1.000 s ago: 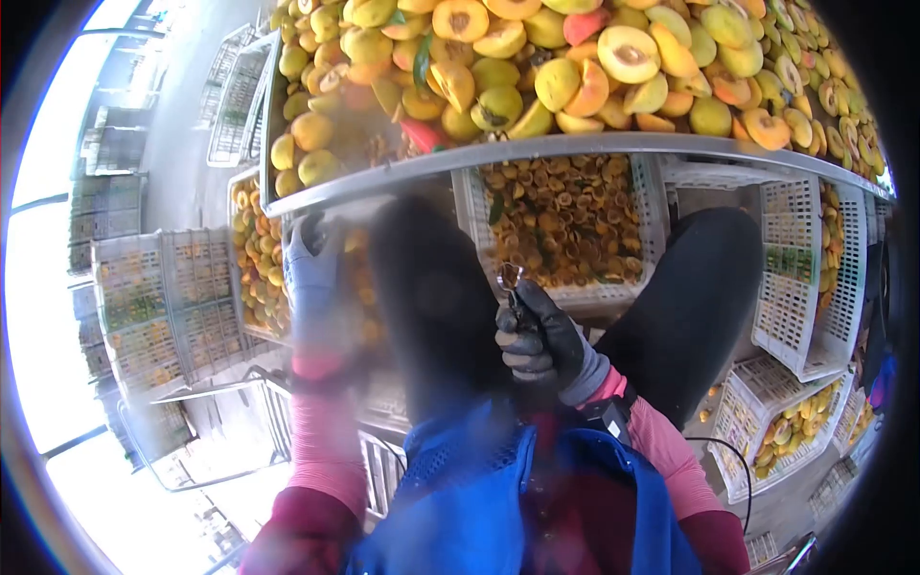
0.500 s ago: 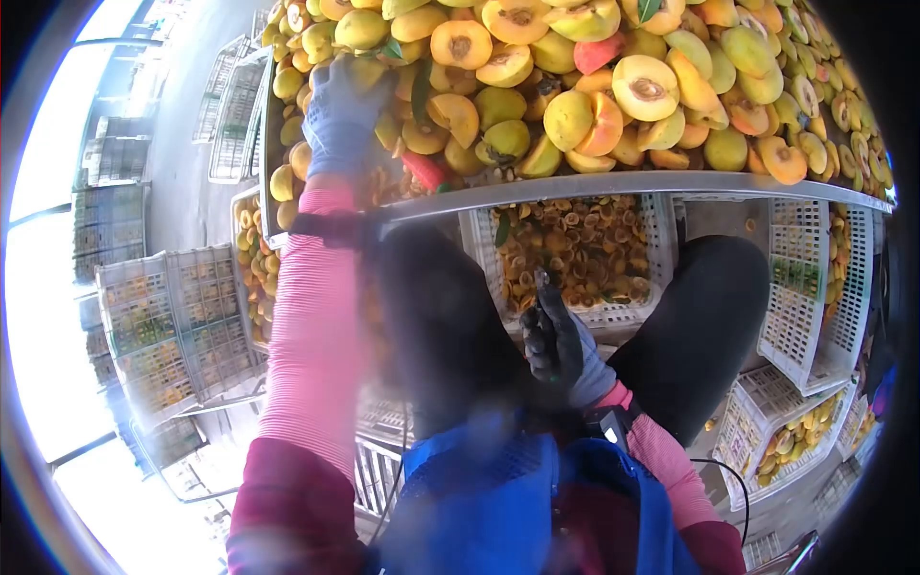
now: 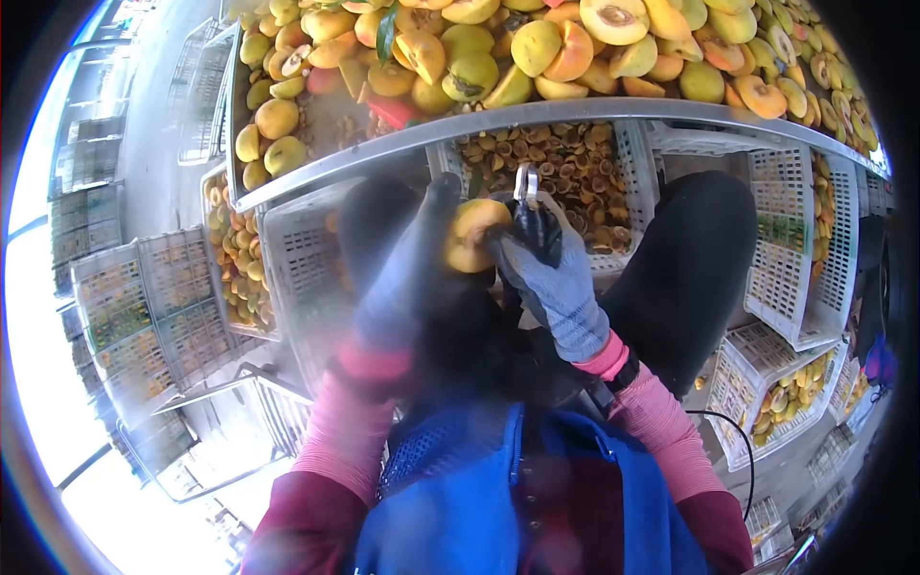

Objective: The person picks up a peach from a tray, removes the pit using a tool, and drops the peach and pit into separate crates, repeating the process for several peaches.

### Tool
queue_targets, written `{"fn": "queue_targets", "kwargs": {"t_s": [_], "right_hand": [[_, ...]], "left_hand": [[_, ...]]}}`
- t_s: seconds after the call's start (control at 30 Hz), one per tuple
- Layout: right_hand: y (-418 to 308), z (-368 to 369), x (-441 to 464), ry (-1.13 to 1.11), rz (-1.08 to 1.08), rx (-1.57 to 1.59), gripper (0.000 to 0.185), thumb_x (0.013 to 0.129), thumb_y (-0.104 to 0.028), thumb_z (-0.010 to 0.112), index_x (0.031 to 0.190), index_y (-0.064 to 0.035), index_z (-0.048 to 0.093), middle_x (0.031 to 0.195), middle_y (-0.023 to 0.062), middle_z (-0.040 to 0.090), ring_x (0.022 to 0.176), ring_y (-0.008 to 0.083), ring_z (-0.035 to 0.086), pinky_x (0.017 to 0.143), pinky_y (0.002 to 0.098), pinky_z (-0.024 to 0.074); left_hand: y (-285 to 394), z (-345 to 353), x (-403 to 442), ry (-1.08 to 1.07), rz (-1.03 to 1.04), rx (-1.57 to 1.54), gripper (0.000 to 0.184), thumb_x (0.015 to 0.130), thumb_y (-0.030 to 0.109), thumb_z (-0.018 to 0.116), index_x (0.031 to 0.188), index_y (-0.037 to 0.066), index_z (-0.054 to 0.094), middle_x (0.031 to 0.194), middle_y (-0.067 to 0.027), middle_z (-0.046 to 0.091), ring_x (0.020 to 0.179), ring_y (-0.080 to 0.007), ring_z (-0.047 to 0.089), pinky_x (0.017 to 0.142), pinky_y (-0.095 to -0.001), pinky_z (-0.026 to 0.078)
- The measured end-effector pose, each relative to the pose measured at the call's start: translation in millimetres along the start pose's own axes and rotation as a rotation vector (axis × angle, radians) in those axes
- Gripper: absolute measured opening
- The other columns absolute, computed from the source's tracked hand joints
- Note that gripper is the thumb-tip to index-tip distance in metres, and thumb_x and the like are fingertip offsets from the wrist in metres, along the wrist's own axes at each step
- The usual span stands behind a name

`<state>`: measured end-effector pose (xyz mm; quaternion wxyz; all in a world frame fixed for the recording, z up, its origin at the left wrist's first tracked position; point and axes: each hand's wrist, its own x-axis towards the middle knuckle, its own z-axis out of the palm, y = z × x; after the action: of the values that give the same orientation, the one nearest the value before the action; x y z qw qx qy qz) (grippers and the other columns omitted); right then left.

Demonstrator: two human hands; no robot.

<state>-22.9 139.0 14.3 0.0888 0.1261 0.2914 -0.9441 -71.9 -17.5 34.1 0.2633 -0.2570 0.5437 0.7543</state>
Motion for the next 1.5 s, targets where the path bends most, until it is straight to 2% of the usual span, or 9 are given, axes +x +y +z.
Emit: {"fn": "queue_targets", "kwargs": {"t_s": [0.13, 0.23, 0.33, 0.47, 0.6, 0.7, 0.83, 1.13, 1.5], "right_hand": [[11, -11, -2, -0.01, 0.008, -0.182, 0.029, 0.083, 0.002, 0.059, 0.11, -0.0025, 0.048, 0.104, 0.005, 0.053, 0.09, 0.0088, 0.053, 0.077, 0.0212, 0.0449], [8, 1, -7, 0.026, -0.133, -0.091, 0.023, 0.084, -0.002, 0.062, 0.105, -0.0022, 0.05, 0.097, 0.0063, 0.056, 0.086, 0.0083, 0.055, 0.071, 0.0231, 0.0458], [4, 2, -25, 0.116, -0.223, -0.703, 0.02, 0.086, -0.009, 0.063, 0.102, -0.0027, 0.052, 0.086, 0.0089, 0.06, 0.075, 0.014, 0.061, 0.066, 0.0282, 0.048], [2, 11, -59, -0.042, -0.364, -1.467, 0.03, 0.092, -0.009, 0.049, 0.118, 0.0057, 0.047, 0.09, 0.0141, 0.063, 0.079, 0.022, 0.063, 0.07, 0.0301, 0.0501], [13, 4, -57, -0.032, -0.228, -1.176, 0.037, 0.091, -0.013, 0.049, 0.121, 0.0086, 0.045, 0.091, 0.0206, 0.062, 0.078, 0.0359, 0.061, 0.071, 0.0399, 0.0487], [16, 5, -61, -0.014, -0.505, -1.368, 0.037, 0.092, -0.013, 0.048, 0.122, 0.0094, 0.044, 0.099, 0.0228, 0.06, 0.084, 0.0345, 0.06, 0.075, 0.0388, 0.0479], [17, 6, -60, 0.028, -0.46, -1.262, 0.039, 0.093, -0.03, 0.047, 0.118, 0.0003, 0.047, 0.093, 0.0217, 0.061, 0.083, 0.0405, 0.061, 0.07, 0.0441, 0.048], [11, 0, -58, -0.022, -0.322, -1.092, 0.045, 0.094, -0.036, 0.047, 0.118, 0.0016, 0.046, 0.098, 0.0213, 0.061, 0.089, 0.0383, 0.06, 0.074, 0.0417, 0.0477], [17, -1, -57, -0.095, -0.381, -0.983, 0.042, 0.094, -0.026, 0.049, 0.124, 0.0025, 0.044, 0.105, 0.0204, 0.06, 0.094, 0.0331, 0.06, 0.082, 0.037, 0.0465]], "left_hand": [[-26, 6, -13, -0.123, 0.95, 0.855, 0.054, 0.072, -0.008, 0.062, 0.121, -0.003, 0.039, 0.088, -0.0127, 0.057, 0.069, -0.0266, 0.056, 0.057, -0.0366, 0.047], [-47, 4, -10, -0.085, 1.243, 1.059, 0.074, 0.066, -0.006, 0.065, 0.131, -0.001, 0.031, 0.095, -0.0187, 0.056, 0.072, -0.0315, 0.057, 0.054, -0.0389, 0.048], [-63, -2, -5, 0.084, 1.218, 0.993, 0.057, 0.077, 0.004, 0.063, 0.127, -0.001, 0.037, 0.094, -0.0173, 0.057, 0.074, -0.0275, 0.057, 0.055, -0.0371, 0.048], [-39, 35, -43, 0.112, 0.523, 0.219, 0.032, 0.096, 0.027, 0.046, 0.11, -0.001, 0.051, 0.085, -0.0107, 0.057, 0.074, -0.0169, 0.056, 0.06, -0.0316, 0.047], [-43, 41, -46, 0.191, 0.595, 0.236, 0.039, 0.1, 0.035, 0.035, 0.101, 0.0, 0.054, 0.084, -0.007, 0.057, 0.073, -0.0133, 0.054, 0.066, -0.0256, 0.045], [-49, 40, -45, 0.193, 0.732, 0.29, 0.037, 0.1, 0.033, 0.038, 0.108, 0.001, 0.056, 0.098, -0.0049, 0.059, 0.087, -0.0114, 0.056, 0.077, -0.0261, 0.047], [-50, 52, -46, 0.235, 0.791, 0.216, 0.028, 0.1, 0.026, 0.04, 0.1, 0.001, 0.054, 0.088, -0.008, 0.057, 0.075, -0.0143, 0.054, 0.067, -0.0268, 0.045], [-55, 37, -42, 0.184, 0.817, 0.532, 0.022, 0.099, 0.019, 0.043, 0.102, 0.002, 0.055, 0.094, -0.0033, 0.055, 0.086, -0.0101, 0.05, 0.08, -0.025, 0.044], [-54, 42, -40, 0.151, 0.79, 0.302, 0.02, 0.098, 0.019, 0.044, 0.101, 0.001, 0.055, 0.092, -0.0031, 0.055, 0.085, -0.009, 0.051, 0.078, -0.0232, 0.043]]}}
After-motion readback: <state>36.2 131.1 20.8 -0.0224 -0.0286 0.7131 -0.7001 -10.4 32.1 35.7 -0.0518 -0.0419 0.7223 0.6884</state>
